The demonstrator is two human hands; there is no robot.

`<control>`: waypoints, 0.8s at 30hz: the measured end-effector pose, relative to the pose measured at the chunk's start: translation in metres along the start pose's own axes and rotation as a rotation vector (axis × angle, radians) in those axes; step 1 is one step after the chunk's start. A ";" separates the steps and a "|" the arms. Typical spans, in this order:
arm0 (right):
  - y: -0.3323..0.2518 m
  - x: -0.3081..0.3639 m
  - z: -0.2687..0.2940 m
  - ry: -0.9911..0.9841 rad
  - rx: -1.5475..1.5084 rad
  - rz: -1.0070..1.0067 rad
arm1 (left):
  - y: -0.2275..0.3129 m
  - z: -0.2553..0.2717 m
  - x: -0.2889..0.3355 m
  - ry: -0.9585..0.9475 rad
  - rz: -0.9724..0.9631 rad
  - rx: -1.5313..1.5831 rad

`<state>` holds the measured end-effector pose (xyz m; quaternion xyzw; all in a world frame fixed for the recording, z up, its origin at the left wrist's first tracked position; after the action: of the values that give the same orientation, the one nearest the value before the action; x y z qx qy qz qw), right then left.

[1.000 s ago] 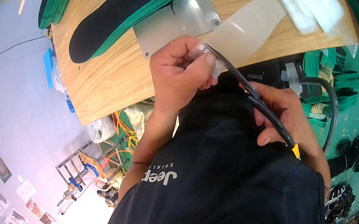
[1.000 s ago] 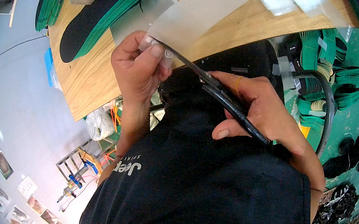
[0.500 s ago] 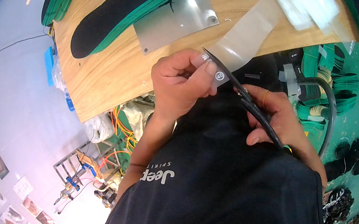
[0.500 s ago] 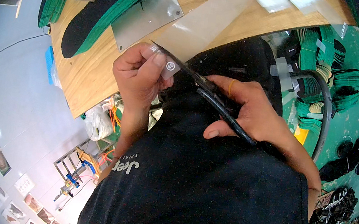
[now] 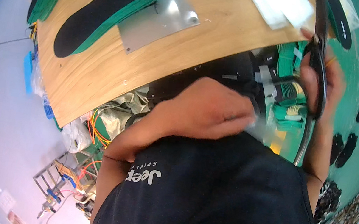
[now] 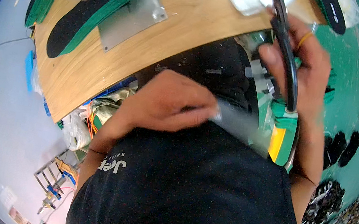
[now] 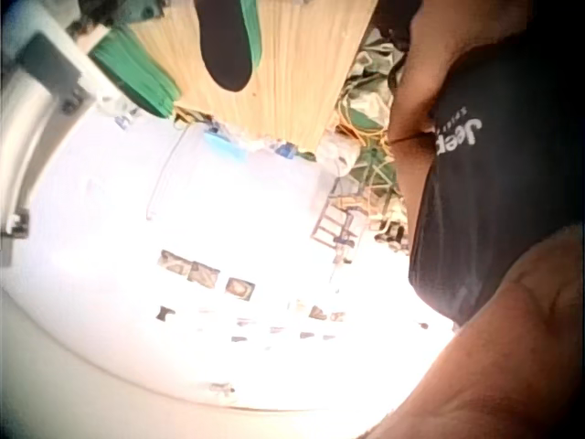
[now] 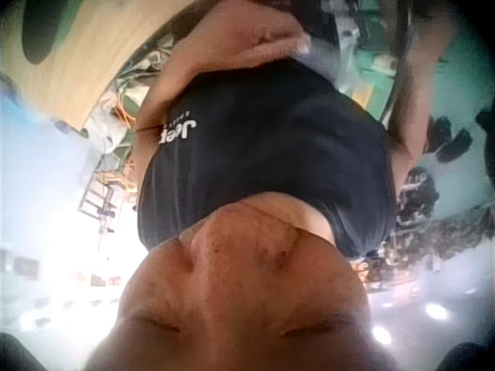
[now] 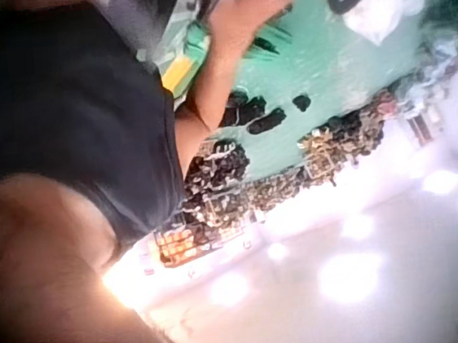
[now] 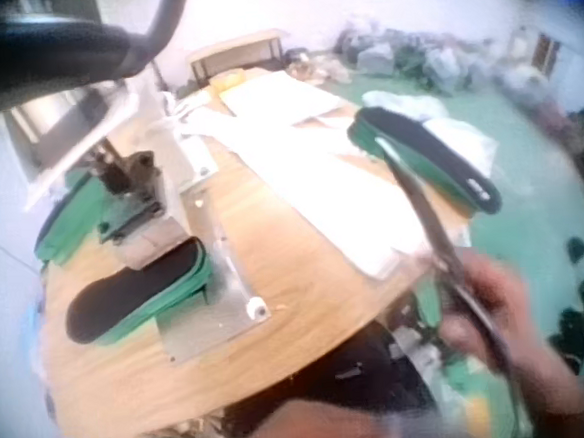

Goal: The person cuts small circular labels from a plastic sheet using scissors and applies them to a stack of green insoles on a wooden table, then secures the stack with a rubber band and places it into a box.

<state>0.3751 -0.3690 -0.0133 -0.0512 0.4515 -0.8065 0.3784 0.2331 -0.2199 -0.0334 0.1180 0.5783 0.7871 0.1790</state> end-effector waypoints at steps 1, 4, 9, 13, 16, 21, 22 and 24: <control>-0.002 -0.015 0.004 0.024 0.143 0.067 | 0.007 0.007 0.002 0.184 -0.232 0.147; 0.008 -0.056 0.001 -0.086 0.377 0.002 | -0.004 0.041 0.024 0.621 0.209 0.680; 0.002 -0.092 -0.012 -0.068 0.724 0.365 | -0.024 0.070 0.048 0.947 0.022 0.651; -0.053 -0.074 -0.038 -0.041 0.287 0.393 | -0.028 0.071 0.055 1.026 -0.053 0.795; -0.066 -0.052 -0.110 -0.382 -0.286 0.115 | -0.029 0.068 0.057 1.068 -0.201 0.943; -0.092 -0.055 -0.150 -0.344 -0.563 0.068 | -0.026 0.066 0.075 1.135 -0.042 0.789; -0.095 -0.056 -0.153 -0.324 -0.562 0.068 | -0.026 0.067 0.079 1.140 -0.049 0.772; -0.094 -0.060 -0.160 -0.333 -0.574 -0.063 | -0.025 0.075 0.088 1.160 -0.049 0.669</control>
<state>0.2967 -0.1907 -0.0198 -0.3005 0.5904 -0.6383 0.3921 0.1866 -0.1114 -0.0364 -0.2880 0.7963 0.4971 -0.1894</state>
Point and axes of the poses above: each hand's wrist, its own x-axis away from the middle knuckle, its own z-axis out of the back of the hand, y = z × x, the point moved 5 cm from there along -x, towards the middle knuckle, and after that the axes turned 8 degrees about x, right-handed, at the moved point
